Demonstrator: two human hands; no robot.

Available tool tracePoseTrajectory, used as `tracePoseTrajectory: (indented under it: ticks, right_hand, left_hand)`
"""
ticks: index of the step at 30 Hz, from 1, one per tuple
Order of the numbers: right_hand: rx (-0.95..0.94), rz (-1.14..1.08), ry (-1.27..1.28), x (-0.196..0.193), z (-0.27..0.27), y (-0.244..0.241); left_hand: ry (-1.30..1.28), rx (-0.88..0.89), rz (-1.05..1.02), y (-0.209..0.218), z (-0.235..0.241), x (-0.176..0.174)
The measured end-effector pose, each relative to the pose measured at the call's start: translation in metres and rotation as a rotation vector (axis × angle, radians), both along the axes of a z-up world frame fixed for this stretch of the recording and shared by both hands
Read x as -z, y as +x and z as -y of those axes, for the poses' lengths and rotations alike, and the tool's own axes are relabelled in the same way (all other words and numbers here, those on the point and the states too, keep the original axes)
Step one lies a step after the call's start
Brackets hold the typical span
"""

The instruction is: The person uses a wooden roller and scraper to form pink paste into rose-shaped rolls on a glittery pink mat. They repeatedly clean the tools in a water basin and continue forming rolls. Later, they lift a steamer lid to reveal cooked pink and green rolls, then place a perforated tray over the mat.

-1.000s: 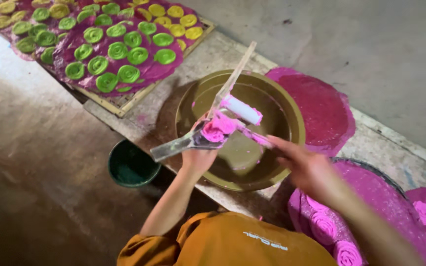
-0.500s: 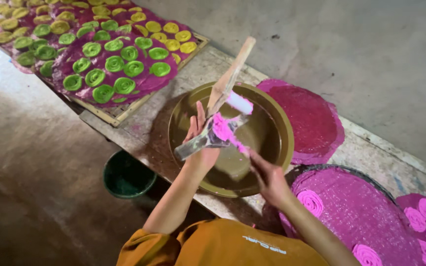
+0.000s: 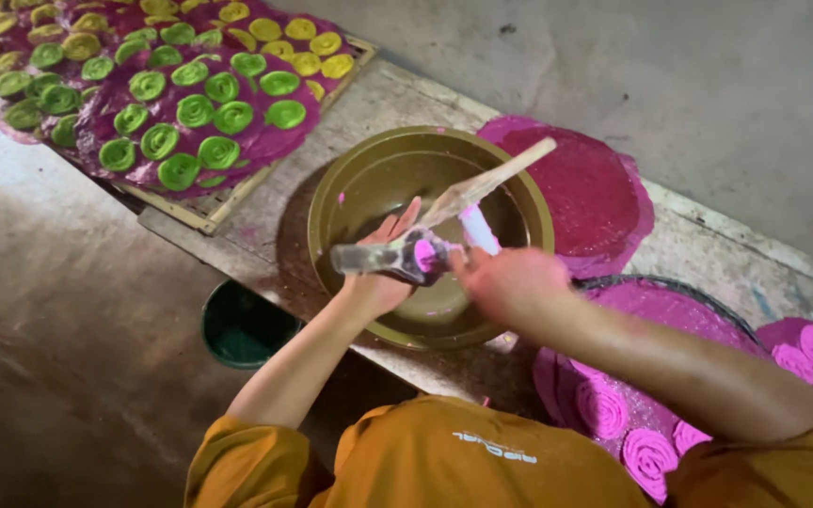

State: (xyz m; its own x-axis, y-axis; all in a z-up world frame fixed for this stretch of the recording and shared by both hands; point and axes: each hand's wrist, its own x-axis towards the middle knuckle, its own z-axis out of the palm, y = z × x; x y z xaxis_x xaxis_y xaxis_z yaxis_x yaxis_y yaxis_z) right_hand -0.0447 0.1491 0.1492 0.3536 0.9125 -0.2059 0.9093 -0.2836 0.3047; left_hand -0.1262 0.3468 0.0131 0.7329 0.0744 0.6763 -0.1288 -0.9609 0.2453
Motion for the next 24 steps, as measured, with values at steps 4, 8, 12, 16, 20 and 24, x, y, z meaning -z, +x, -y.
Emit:
tracePoseTrajectory:
  ticks: [4, 8, 12, 16, 20, 24]
  right_hand:
    - [-0.362, 0.283, -0.069, -0.006, 0.018, -0.021]
    - [-0.173, -0.057, 0.509, -0.037, 0.054, -0.011]
    - [0.092, -0.957, 0.711, 0.029, 0.01, -0.003]
    - [0.242, -1.33, 0.704, 0.101, 0.007, 0.009]
    - [0.406, -1.398, 0.693, 0.114, 0.05, 0.014]
    - [0.132, -1.362, 0.978, 0.104, 0.026, 0.013]
  left_hand:
    - [-0.29, 0.054, 0.066, -0.012, -0.025, -0.005]
    - [-0.865, 0.211, 0.245, -0.019, -0.047, -0.016]
    - [-0.715, 0.076, 0.274, -0.007, -0.004, -0.001]
    - [-0.331, -0.097, 0.355, -0.01, -0.014, 0.003]
    - [-0.689, -0.017, 0.379, -0.027, -0.045, -0.009]
    - [-0.562, -0.019, 0.44, -0.019, -0.016, -0.017]
